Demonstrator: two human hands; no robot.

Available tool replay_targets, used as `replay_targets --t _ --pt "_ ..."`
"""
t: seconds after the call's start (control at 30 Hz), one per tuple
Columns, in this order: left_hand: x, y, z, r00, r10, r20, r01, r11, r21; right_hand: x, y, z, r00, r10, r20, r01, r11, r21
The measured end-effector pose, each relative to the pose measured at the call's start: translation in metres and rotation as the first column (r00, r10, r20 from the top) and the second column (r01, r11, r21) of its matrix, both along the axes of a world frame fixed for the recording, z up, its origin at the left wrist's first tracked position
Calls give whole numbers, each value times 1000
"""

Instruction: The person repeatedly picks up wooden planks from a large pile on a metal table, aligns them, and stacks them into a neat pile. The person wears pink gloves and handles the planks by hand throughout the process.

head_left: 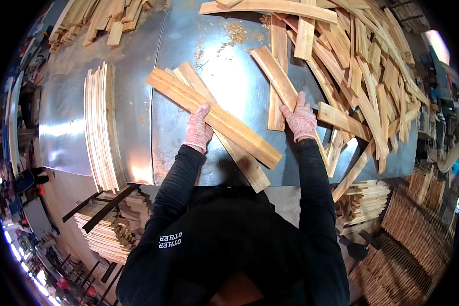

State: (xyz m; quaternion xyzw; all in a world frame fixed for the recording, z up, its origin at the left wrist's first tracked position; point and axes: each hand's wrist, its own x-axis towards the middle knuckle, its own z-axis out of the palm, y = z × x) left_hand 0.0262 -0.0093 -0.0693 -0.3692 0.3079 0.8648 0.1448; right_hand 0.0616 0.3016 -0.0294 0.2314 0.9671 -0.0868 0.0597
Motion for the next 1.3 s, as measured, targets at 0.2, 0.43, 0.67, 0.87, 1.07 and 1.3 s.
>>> replay_targets --t 0.2,0.43,0.67,0.87,1.07,1.3 --pt "7 17 15 989 126 -79 -111 980 166 -7 -135 51 946 314 75 -292 930 -222" --pt "-7 32 -6 980 -64 -189 15 968 -250 -47 -55 -11 993 -117 7 117 990 -76" --pt "-8 23 0 986 -137 -99 97 939 -331 61 -42 42 994 93 -57 -109 847 -520" --pt "-3 41 8 962 -91 -257 6 950 -312 95 -106 40 865 500 -37 -492 834 -248" --pt "-26 45 49 925 -377 -35 190 542 -818 60 -121 51 942 333 49 -203 677 -707" --pt "-40 26 94 690 -674 263 313 -50 -949 26 -153 18 996 -43 75 66 -180 -982"
